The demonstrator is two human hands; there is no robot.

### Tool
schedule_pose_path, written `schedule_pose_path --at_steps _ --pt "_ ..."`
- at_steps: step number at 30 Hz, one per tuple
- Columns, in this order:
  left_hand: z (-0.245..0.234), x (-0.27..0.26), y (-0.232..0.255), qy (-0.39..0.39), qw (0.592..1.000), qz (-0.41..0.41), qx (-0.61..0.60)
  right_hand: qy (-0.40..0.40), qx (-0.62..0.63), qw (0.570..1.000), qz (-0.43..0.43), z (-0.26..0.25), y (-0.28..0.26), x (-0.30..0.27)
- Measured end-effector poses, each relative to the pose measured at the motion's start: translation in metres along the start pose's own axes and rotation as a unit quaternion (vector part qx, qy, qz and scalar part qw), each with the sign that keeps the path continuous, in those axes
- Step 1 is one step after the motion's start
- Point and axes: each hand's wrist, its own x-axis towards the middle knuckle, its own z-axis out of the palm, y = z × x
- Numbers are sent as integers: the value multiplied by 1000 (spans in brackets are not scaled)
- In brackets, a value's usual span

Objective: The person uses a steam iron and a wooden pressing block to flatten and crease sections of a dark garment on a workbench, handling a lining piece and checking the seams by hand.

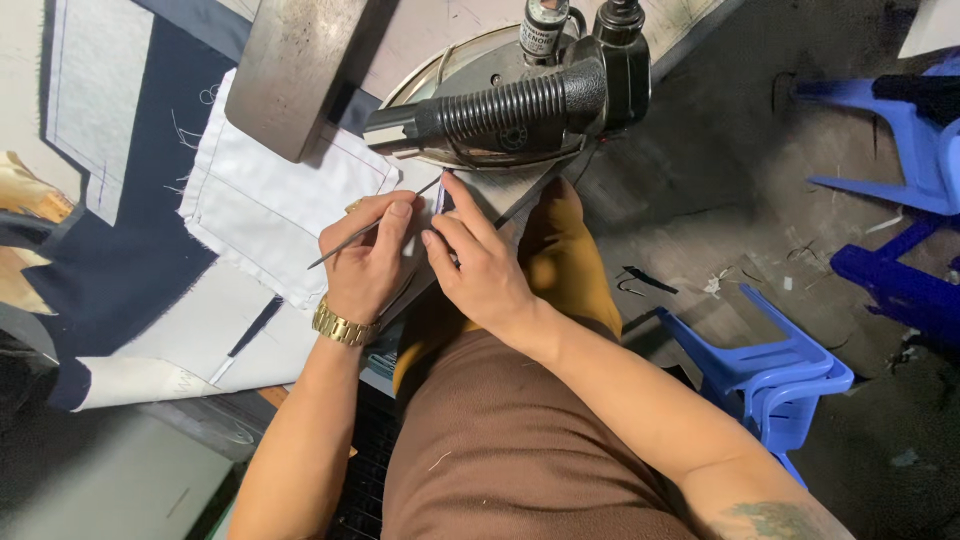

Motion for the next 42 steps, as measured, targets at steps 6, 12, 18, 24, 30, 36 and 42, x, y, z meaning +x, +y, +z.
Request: schedule_pose_path --at_steps 6,12,18,24,30,36,42 --pt "-1 3 -2 -10 1000 18 -6 -28 -165 985 -49 -6 -7 -3" --pt "3 10 5 -19 999 28 6 -29 -186 981 -54 -5 -6 -4" --pt "3 6 -1 -8 1000 3 -4 -40 -128 990 -40 -3 -5 -4" --pt "2 0 -11 8 1000 -16 -5 -41 -117 992 -39 -15 -19 7" --pt "7 -3 -13 26 999 -24 -12 -50 -126 990 -30 -5 -5 -3" --pt "10 -3 -14 43 998 -33 -18 -155 -27 986 53 -29 -12 11" --pt "12 -7 -16 74 995 -45 -47 8 -89 955 -282 -110 -51 99"
